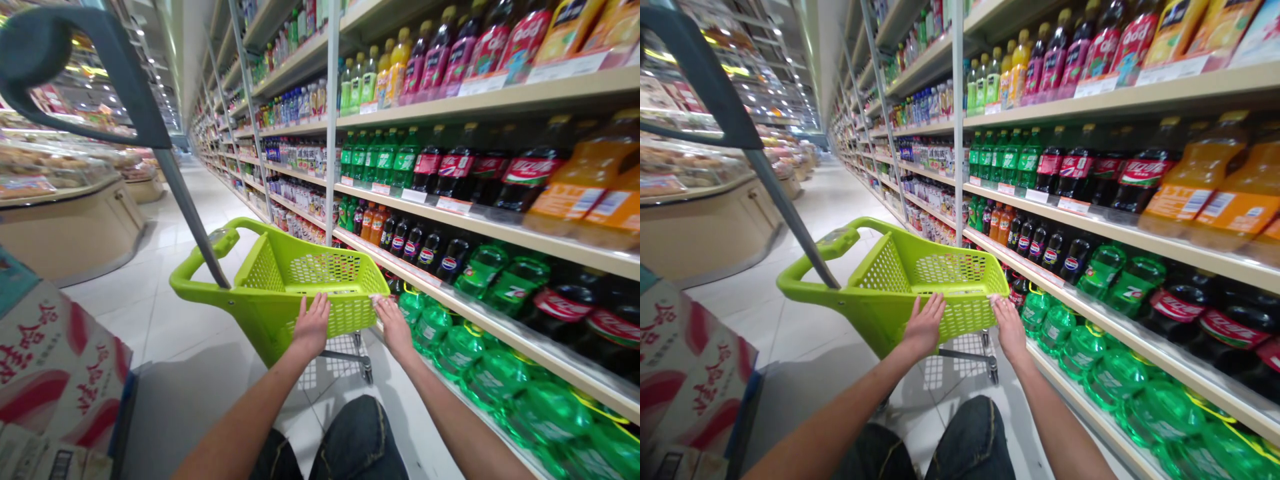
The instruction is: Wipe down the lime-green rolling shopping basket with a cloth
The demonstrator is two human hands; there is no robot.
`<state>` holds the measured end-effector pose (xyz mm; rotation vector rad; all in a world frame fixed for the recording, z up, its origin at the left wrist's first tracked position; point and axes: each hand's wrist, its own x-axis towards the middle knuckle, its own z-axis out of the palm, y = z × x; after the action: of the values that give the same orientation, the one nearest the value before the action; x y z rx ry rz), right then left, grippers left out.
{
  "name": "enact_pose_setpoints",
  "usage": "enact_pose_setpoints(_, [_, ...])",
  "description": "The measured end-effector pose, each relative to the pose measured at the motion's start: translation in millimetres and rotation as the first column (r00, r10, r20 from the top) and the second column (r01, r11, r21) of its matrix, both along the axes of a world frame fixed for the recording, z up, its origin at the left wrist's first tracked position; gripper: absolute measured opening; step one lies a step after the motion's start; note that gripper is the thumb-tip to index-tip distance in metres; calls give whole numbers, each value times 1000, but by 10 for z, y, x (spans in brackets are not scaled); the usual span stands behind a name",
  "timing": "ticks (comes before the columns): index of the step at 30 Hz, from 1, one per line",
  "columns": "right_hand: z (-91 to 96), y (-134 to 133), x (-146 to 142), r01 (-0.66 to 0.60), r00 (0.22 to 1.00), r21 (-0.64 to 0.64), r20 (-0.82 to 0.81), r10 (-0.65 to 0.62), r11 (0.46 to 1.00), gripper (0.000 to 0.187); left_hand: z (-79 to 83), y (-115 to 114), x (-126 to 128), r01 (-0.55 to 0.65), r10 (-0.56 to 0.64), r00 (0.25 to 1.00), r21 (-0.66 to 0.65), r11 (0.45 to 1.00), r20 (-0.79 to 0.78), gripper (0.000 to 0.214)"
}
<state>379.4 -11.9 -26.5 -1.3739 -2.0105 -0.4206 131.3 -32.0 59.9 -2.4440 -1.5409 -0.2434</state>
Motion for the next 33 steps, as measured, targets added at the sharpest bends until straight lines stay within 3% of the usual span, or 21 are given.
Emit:
enact_pose_setpoints(2, [-123, -49, 65, 6, 999, -98, 52, -1, 995, 53, -14, 2, -7, 5, -5, 1000, -3, 1000, -21, 52])
enact_pose_setpoints(4, [-183, -97, 118, 6, 998, -110, 61, 1, 994, 54, -13, -2, -33, 16, -16, 999, 3, 1000, -38, 54])
enact_pose_setpoints(9, [68, -3, 220, 93, 994, 38, -52, -91, 995, 56, 34, -22, -70, 0, 0, 1000, -21, 1000, -9, 54])
enact_pose_setpoints(11, [114, 60, 221, 170, 983, -18, -68, -171, 985, 53, 51, -30, -65, -8, 7, 1000, -37, 999, -4, 54])
enact_pose_setpoints(14, [-23, 49, 170, 207, 976, -194, -21, -215, 959, 44, 56, -39, -70, -8, 7, 999, -38, 999, -32, 54])
enact_pose_setpoints(16, [-139, -23, 121, 174, 983, -242, -6, -181, 954, 41, 44, -42, -83, 4, -5, 999, -24, 1000, -52, 54])
enact_pose_setpoints(18, [-152, -98, 65, 130, 989, -167, -45, -140, 977, 43, 24, -42, -93, 15, -15, 999, -8, 1000, -52, 54])
enact_pose_setpoints(21, [53, -138, -75, 49, 990, 54, -131, -41, 997, 51, -13, -41, -80, 11, -11, 999, 11, 1000, -33, 53])
enact_pose_setpoints(23, [212, -109, -232, -20, 989, 117, -143, 37, 993, 54, -38, -44, -61, -1, 1, 1000, 20, 1000, -25, 53])
enact_pose_setpoints(26, [242, -76, -500, -72, 989, 36, -123, 76, 997, 54, -80, -63, -70, -9, 10, 1000, 35, 999, -18, 52])
enact_pose_setpoints(29, [68, -144, -678, -109, 991, -75, -90, 103, 991, 55, -119, -92, -167, -10, 12, 1000, 63, 998, -20, 53])
enact_pose_setpoints(31, [6, -213, -736, -175, 983, -72, -77, 169, 982, 54, -124, -113, -258, -23, 26, 999, 87, 996, -24, 54])
enact_pose_setpoints(33, [74, -249, -788, -218, 971, 3, -100, 217, 976, 53, -104, -129, -334, -40, 43, 999, 114, 993, -23, 55])
